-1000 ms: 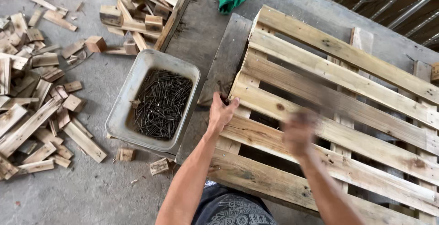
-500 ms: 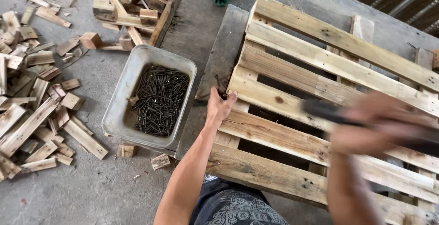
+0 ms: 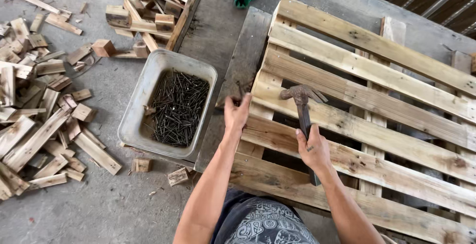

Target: The person assembles a wooden pallet by placing nails and hammering them into wooden slats. They repeatedly pick nails from a container, position them on the slats, and strike them with a hammer to secure the pieces together.

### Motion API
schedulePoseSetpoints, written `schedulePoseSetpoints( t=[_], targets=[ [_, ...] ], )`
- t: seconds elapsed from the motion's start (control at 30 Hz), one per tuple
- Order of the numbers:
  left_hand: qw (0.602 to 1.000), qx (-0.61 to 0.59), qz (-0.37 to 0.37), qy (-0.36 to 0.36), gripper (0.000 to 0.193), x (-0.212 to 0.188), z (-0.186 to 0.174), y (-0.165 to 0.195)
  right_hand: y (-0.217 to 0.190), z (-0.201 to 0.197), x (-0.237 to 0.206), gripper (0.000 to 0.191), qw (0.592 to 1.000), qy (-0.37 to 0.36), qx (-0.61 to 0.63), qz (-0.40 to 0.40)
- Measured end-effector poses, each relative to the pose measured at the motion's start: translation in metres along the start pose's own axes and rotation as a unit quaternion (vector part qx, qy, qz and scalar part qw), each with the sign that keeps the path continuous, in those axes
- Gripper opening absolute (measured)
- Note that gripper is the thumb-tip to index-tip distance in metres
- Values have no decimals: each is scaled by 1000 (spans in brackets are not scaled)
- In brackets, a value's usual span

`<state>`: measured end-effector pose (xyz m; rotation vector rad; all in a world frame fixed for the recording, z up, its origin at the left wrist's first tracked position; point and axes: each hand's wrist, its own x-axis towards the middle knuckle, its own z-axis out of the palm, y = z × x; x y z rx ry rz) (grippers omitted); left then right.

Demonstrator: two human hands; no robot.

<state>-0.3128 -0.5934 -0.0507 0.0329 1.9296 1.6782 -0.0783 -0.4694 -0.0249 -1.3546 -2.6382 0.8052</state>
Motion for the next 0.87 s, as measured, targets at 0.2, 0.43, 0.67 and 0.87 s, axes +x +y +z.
schedulePoseSetpoints(
  t=[0.2,0.43,0.67,0.87],
  targets=[
    [906,-373,-181,-87,25,8,-37,-32,8,9,-5,39,996,61,-21,-57],
    [850,-483,-181,-107,17,-35,-66,-48,11,12,-8,41,993,67,25,-91],
    [872,-447,-178,-91,12,-49,-78,-51,9,-2,-24,37,983,33,166,-69],
    [966,-189,101,-145,16,-48,-54,-53,11,-16,-37,35,944,49,288,-154]
  ],
)
